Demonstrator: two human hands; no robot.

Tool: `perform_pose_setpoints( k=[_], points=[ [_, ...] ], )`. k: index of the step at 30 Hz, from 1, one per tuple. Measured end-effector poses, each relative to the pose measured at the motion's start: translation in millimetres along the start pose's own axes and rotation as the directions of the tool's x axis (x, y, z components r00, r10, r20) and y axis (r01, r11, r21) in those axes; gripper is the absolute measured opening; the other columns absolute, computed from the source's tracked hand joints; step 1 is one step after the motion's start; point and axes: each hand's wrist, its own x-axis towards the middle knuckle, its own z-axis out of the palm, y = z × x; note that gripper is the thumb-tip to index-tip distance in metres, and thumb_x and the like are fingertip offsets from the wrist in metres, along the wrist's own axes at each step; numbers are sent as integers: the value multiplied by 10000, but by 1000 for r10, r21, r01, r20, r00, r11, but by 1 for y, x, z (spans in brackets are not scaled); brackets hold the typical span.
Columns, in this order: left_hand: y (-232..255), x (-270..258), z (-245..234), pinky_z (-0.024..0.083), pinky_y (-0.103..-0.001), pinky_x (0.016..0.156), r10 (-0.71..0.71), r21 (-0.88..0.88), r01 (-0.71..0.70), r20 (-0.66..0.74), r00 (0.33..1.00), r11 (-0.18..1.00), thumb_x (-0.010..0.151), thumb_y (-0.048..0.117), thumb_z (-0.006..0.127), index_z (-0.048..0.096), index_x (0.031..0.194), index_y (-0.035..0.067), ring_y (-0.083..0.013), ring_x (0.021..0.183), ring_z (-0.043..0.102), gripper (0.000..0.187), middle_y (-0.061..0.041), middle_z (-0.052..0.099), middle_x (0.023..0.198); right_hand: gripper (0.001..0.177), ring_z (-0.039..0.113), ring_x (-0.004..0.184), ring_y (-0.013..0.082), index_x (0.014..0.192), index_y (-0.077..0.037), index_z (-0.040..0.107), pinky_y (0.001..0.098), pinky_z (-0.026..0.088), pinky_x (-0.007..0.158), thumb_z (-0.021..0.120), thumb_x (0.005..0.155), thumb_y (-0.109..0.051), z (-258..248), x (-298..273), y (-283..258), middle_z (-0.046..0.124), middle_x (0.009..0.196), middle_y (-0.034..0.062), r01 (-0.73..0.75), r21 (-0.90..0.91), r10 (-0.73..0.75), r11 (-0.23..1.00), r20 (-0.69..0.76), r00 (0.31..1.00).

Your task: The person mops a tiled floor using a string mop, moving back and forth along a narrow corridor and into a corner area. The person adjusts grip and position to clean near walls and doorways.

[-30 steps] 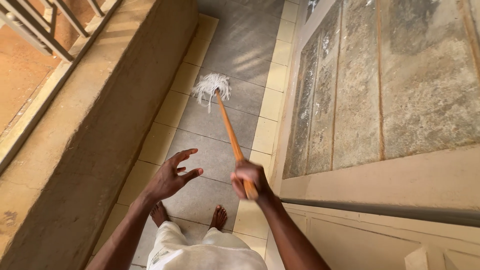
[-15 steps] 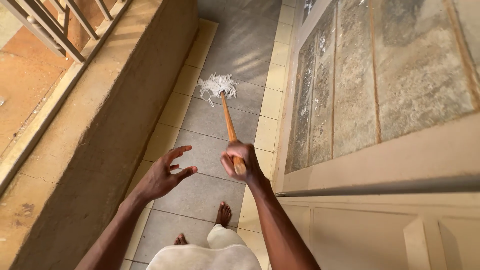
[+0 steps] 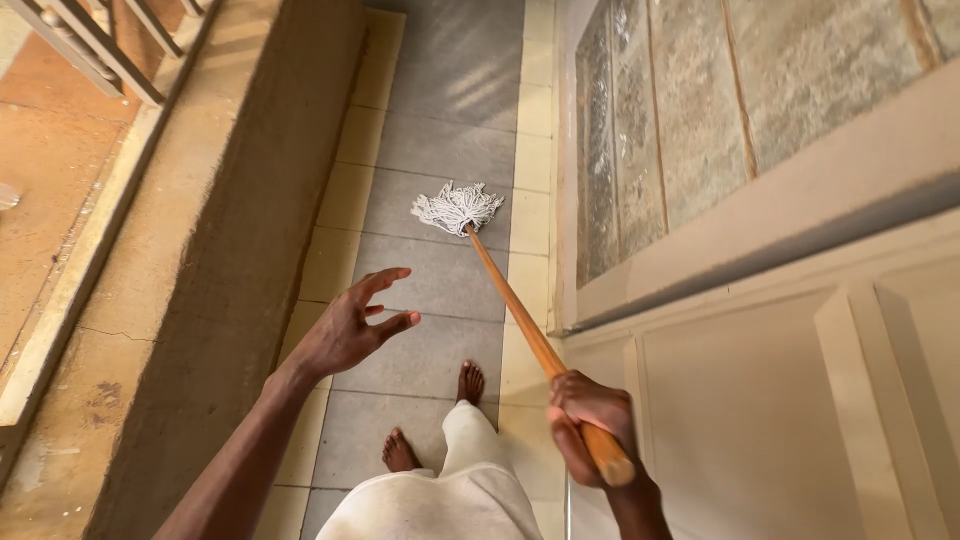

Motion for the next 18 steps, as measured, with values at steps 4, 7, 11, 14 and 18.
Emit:
perform_pose_setpoints(
  k=[4,7,11,14,18],
  points=[
    [5,-10,9,423,-328,918,47,-15,-47,3,999,999,704,378,577,439,1215,164,-163,1198,407,571,-36,447,1269,242,311,408,139,478,-84,306,264,394,474,419,681,-17,1,-40,17,313,441,21,-38,-18,35,999,-164,986],
    [9,-15,14,426,-323,917,74,-23,-74,-3,997,997,712,373,570,422,1226,162,-157,1187,418,575,-27,438,1279,266,306,406,147,482,-80,286,266,352,445,408,709,-16,4,-30,21,293,447,33,47,3,-46,999,-166,985],
    [30,-29,14,378,-465,929,-7,-118,1,-51,999,993,719,172,647,447,1215,65,-374,1210,345,545,-184,418,1271,320,411,357,224,458,-84,374,282,412,424,489,742,10,2,-26,64,389,433,69,22,-8,-22,1000,7,1000],
    [29,-31,19,380,-464,928,-30,-117,20,-84,996,993,716,178,652,441,1221,64,-373,1212,341,559,-179,413,1278,302,413,376,225,469,-112,349,265,383,442,545,663,11,9,-23,127,347,450,57,51,-97,-50,994,15,999],
    [36,-37,28,384,-459,926,-78,-115,60,-153,985,992,711,174,651,447,1214,61,-367,1206,356,554,-178,431,1264,272,378,391,292,481,-68,339,298,372,443,516,665,26,7,12,192,353,453,97,116,-97,-104,988,126,987]
  ],
)
